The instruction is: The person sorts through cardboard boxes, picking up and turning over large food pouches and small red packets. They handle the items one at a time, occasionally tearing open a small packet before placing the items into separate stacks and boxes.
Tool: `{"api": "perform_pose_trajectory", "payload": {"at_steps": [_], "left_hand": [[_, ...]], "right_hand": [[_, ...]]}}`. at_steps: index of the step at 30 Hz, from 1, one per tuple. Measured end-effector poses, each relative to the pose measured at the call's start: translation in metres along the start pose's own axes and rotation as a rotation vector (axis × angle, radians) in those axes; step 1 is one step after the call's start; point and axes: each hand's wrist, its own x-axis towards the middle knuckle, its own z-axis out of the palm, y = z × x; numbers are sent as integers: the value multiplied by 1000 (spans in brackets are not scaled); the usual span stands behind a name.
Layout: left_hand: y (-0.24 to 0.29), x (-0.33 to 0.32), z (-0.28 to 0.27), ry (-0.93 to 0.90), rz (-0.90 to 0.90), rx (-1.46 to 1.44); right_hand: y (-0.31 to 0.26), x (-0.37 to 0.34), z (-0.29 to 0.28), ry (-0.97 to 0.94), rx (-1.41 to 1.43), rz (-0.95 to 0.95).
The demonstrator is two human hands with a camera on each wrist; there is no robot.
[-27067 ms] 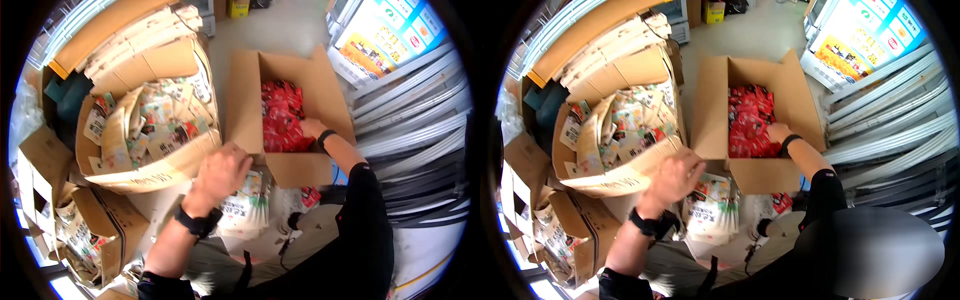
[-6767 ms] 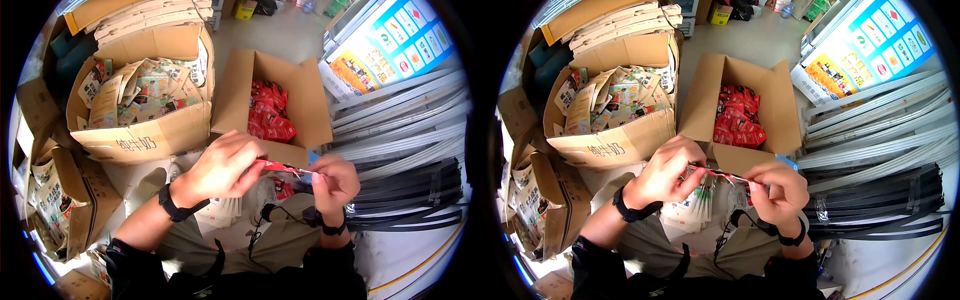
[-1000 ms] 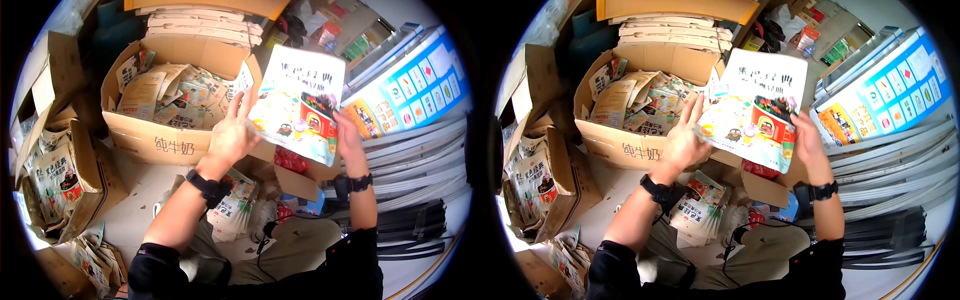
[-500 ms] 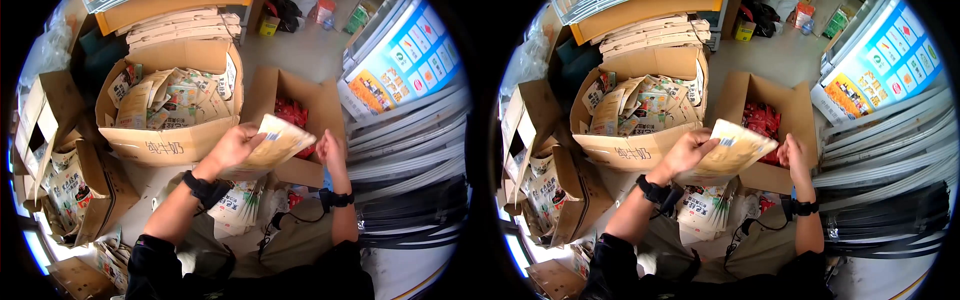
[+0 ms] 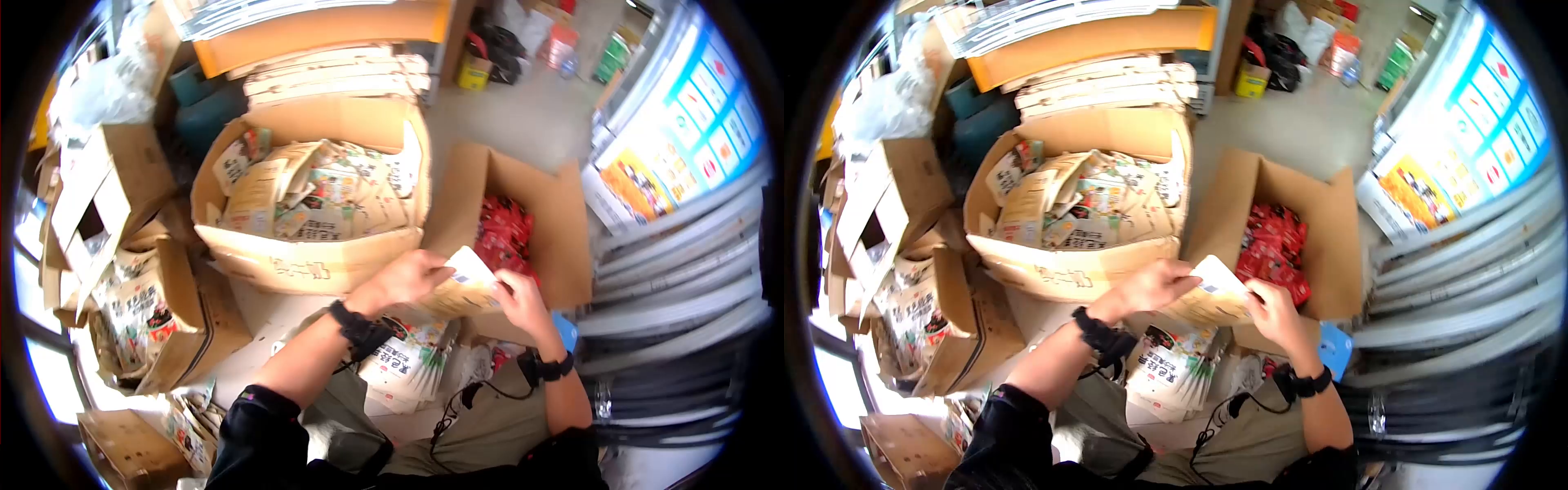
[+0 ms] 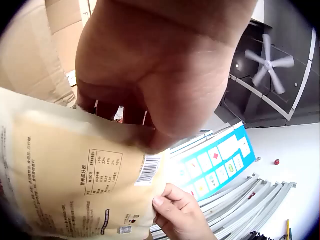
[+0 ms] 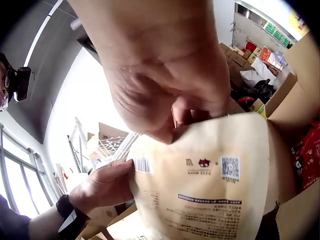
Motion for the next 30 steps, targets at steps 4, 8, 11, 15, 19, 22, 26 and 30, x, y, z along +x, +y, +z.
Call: {"api": "perform_pose_trajectory", "payload": {"at_steps": [4, 8, 11, 15, 19, 22, 26, 30], "left_hand": [[-10, 7, 12, 161, 136, -43], [-14, 10, 19, 239, 306, -49], [-20, 10, 18, 232, 283, 22], [-16, 8, 14, 244, 282, -27], [-5, 5, 9, 174, 195, -36], [-9, 11, 13, 222, 199, -26], [4, 13, 13, 272, 325, -85], [17, 10, 6, 286, 290, -65]], "right_hand": [[2, -1, 5, 63, 67, -23], [8, -4, 1, -49, 172, 100], [-4, -1, -26, 113, 349, 44], [-37, -6, -114, 670, 347, -175], [-93, -38, -192, 839, 244, -366], [-163, -81, -244, 714, -80, -233], [-266, -196, -307, 438, -318, 431], [-250, -204, -184, -783, 87, 785]]}}
